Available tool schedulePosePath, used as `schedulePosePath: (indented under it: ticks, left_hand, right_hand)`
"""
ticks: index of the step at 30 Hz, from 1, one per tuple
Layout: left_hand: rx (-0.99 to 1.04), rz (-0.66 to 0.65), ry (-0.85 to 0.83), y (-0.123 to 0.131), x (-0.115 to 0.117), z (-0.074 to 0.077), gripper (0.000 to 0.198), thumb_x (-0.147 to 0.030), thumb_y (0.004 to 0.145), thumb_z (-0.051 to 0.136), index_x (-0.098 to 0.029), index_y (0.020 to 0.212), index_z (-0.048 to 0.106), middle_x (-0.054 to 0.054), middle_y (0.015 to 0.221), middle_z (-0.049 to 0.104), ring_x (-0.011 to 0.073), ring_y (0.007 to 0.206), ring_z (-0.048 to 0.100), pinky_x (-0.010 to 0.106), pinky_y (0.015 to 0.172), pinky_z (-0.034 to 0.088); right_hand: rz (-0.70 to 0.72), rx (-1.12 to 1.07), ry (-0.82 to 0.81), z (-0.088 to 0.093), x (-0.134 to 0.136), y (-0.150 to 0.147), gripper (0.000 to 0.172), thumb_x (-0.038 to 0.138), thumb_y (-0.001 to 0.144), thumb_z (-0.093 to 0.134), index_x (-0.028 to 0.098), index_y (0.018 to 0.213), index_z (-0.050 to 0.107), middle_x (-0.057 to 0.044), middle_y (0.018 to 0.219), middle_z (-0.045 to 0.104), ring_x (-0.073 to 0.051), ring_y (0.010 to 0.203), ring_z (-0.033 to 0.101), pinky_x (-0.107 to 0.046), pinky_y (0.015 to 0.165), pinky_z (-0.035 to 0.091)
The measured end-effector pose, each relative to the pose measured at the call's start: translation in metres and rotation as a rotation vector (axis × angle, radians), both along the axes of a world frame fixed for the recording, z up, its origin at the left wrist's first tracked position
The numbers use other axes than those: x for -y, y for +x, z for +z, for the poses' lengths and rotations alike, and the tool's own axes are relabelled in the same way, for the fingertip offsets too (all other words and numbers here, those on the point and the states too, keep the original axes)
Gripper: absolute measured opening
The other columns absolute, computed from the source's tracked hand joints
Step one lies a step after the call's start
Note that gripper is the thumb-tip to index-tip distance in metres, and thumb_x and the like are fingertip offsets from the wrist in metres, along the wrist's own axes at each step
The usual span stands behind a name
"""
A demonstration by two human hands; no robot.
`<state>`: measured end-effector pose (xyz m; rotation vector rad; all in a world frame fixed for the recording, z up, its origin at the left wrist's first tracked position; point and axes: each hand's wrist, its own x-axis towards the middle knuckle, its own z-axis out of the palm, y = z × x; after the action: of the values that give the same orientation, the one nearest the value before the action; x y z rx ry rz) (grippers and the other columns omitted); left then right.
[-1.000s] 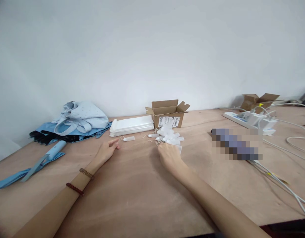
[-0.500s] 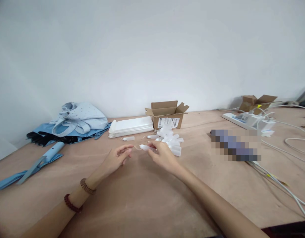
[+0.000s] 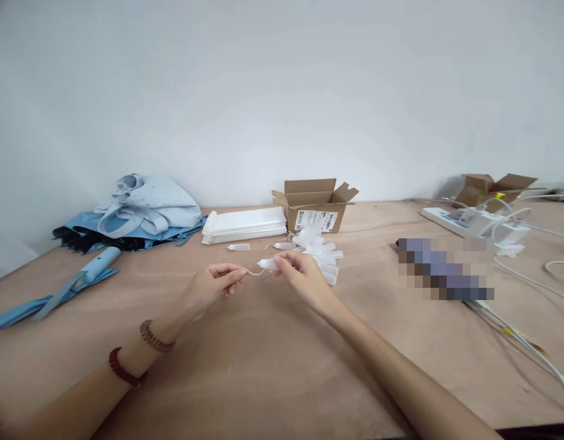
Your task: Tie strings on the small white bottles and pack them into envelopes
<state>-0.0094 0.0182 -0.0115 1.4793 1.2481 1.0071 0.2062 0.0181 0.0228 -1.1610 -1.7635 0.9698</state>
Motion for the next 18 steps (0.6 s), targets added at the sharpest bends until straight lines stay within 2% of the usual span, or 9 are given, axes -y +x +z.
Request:
schedulePosePath:
  ticks: [3,7,14,18]
  left_hand:
    - [0.031,-0.04,-0.007,0.005,0.006,0.008,0.032,-0.046,0.076,0.063,-0.015,0.081,0.069,0.001,0.069,0.06,0.0078,0.054,0.045,0.021,0.05,0.037]
    - [0.029,-0.104,-0.002,0.008,0.012,0.013,0.031,-0.044,0.078,0.061,-0.015,0.084,0.069,0.001,0.067,0.059,0.0083,0.055,0.046,0.02,0.051,0.039]
    - [0.025,-0.087,0.031,0.007,0.015,0.009,0.035,-0.048,0.078,0.06,-0.017,0.091,0.069,0.003,0.079,0.063,0.0084,0.056,0.049,0.022,0.052,0.043]
    - [0.004,-0.078,0.025,0.007,0.014,0.003,0.037,-0.049,0.079,0.059,-0.017,0.094,0.069,0.003,0.079,0.063,0.0085,0.054,0.048,0.022,0.05,0.042]
  right_hand:
    - [0.026,-0.049,-0.021,-0.001,-0.001,-0.001,0.027,0.04,0.085,0.048,0.017,0.08,0.062,-0.001,0.065,0.057,-0.014,0.061,0.047,-0.027,0.058,0.036]
    - [0.032,-0.113,-0.036,-0.003,-0.001,-0.003,0.027,0.041,0.084,0.05,0.018,0.074,0.06,0.0,0.062,0.054,-0.013,0.059,0.047,-0.027,0.057,0.036]
    - [0.02,-0.156,-0.07,-0.004,-0.001,-0.005,0.028,0.04,0.083,0.05,0.018,0.068,0.057,0.0,0.062,0.053,-0.013,0.063,0.048,-0.026,0.06,0.036]
    - [0.032,-0.17,-0.076,-0.006,-0.003,-0.004,0.028,0.04,0.083,0.05,0.017,0.07,0.059,0.0,0.064,0.055,-0.013,0.065,0.049,-0.026,0.063,0.038]
